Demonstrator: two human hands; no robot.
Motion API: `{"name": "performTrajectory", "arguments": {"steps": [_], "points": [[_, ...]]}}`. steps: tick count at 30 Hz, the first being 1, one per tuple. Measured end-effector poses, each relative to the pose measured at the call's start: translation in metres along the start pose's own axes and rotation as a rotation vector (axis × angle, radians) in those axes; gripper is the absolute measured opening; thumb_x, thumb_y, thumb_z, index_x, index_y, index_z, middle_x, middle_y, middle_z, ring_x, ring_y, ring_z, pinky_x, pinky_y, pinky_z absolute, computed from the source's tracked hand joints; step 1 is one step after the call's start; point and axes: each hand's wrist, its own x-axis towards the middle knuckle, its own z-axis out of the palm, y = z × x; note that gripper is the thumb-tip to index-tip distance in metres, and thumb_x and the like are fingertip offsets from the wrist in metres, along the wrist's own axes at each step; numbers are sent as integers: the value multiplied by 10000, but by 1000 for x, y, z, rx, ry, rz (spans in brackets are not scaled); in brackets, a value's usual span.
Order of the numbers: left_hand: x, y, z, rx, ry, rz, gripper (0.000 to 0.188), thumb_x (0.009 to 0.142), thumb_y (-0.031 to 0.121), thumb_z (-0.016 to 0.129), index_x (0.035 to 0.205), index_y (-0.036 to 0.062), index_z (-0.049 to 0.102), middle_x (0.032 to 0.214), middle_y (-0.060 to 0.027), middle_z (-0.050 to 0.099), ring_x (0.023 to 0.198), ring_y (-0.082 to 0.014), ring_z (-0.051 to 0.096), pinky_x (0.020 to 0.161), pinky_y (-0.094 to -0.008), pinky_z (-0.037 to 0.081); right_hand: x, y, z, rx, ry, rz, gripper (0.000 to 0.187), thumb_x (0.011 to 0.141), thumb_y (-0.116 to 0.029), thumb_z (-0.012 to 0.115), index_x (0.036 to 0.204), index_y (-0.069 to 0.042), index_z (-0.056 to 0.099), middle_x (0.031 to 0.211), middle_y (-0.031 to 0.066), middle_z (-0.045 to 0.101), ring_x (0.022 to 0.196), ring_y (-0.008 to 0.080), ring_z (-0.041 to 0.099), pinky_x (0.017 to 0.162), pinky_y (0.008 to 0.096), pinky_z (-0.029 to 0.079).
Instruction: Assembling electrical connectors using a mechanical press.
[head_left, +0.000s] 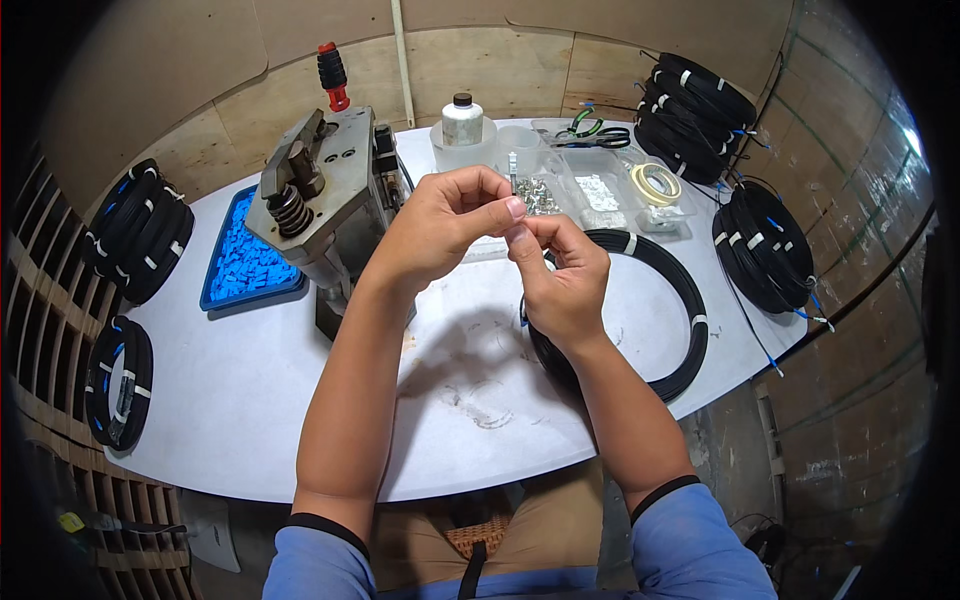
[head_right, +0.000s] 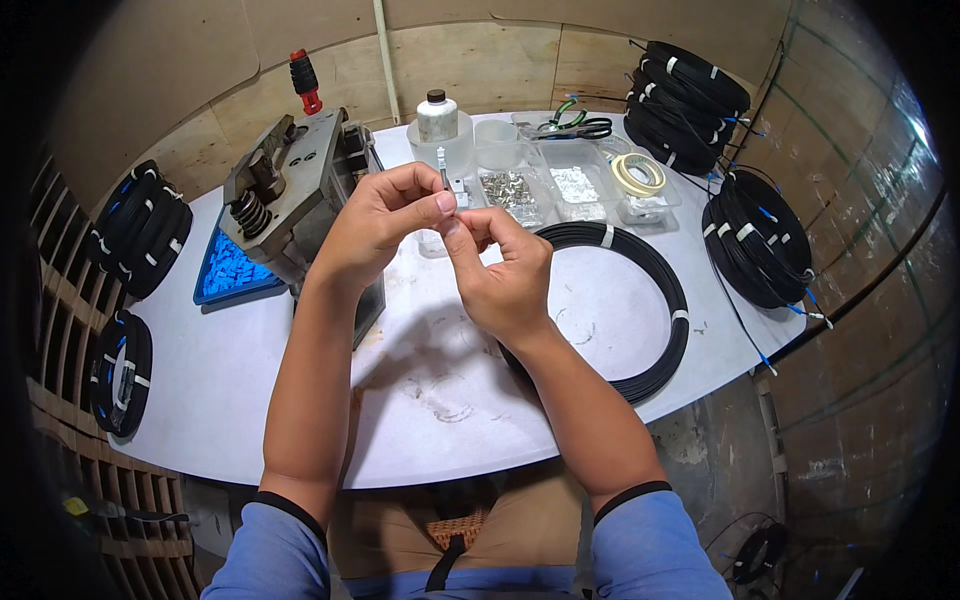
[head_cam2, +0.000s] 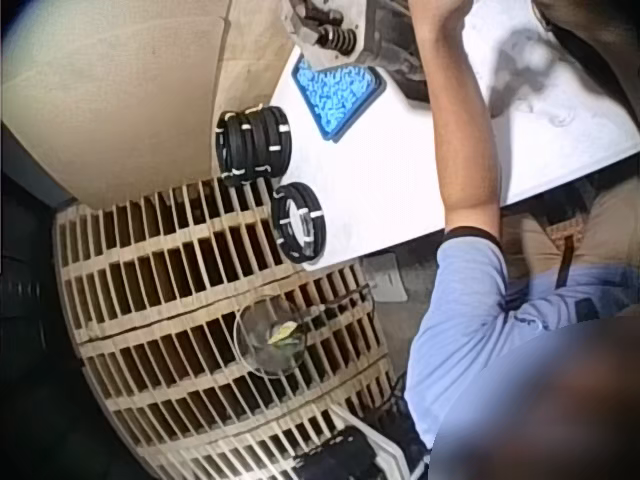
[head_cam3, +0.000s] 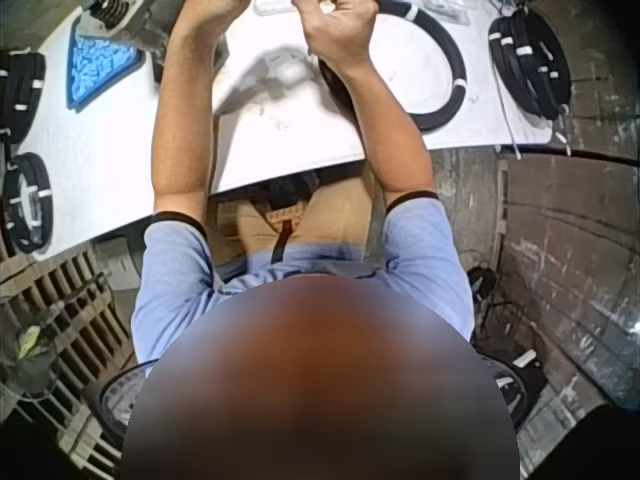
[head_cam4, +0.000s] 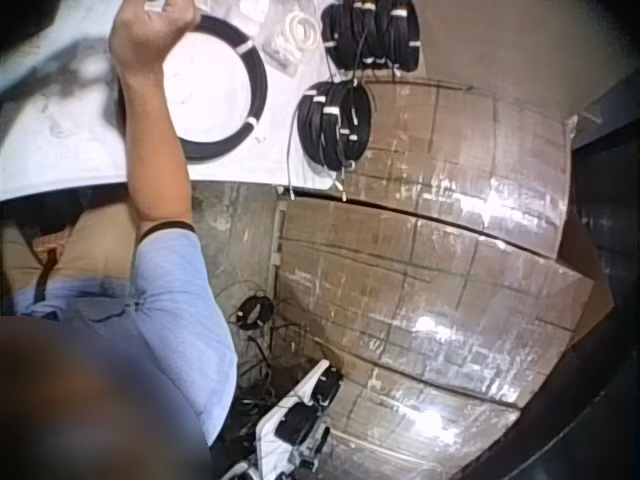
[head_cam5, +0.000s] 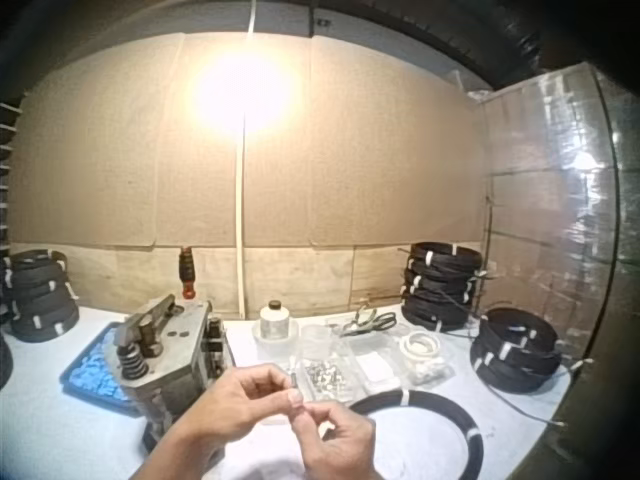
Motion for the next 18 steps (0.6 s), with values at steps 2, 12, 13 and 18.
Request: {"name": "performTrajectory", "arguments": {"steps": [2,12,13,18], "points": [[0,-1,-1,-4,-4,1,186,969,177,761,992,6,690,907,-24,707,845,-92,648,792,-270,539,0,0,-1,-15,-11,5,138,968,-137,753,935,-4,741,755,33,720,678,67,630,658,246,517],[0,-1,0,15,-1,-6,190,973,185,755,985,4,697,892,-24,704,837,-94,637,796,-271,532,0,2,-3,3,-14,47,127,958,-122,754,928,1,745,755,39,725,688,69,645,666,245,521],[1,-1,0,10,-1,-9,189,972,183,756,985,3,698,890,-24,704,836,-94,637,796,-270,531,0,0,-3,5,-15,47,125,958,-121,753,928,0,745,754,38,725,687,69,646,666,245,522],[0,1,1,13,2,-17,189,970,184,758,989,5,701,893,-23,705,839,-95,637,799,-269,529,0,1,-4,-6,-18,51,130,957,-124,754,917,-1,742,748,33,726,681,68,646,663,243,523]]}}
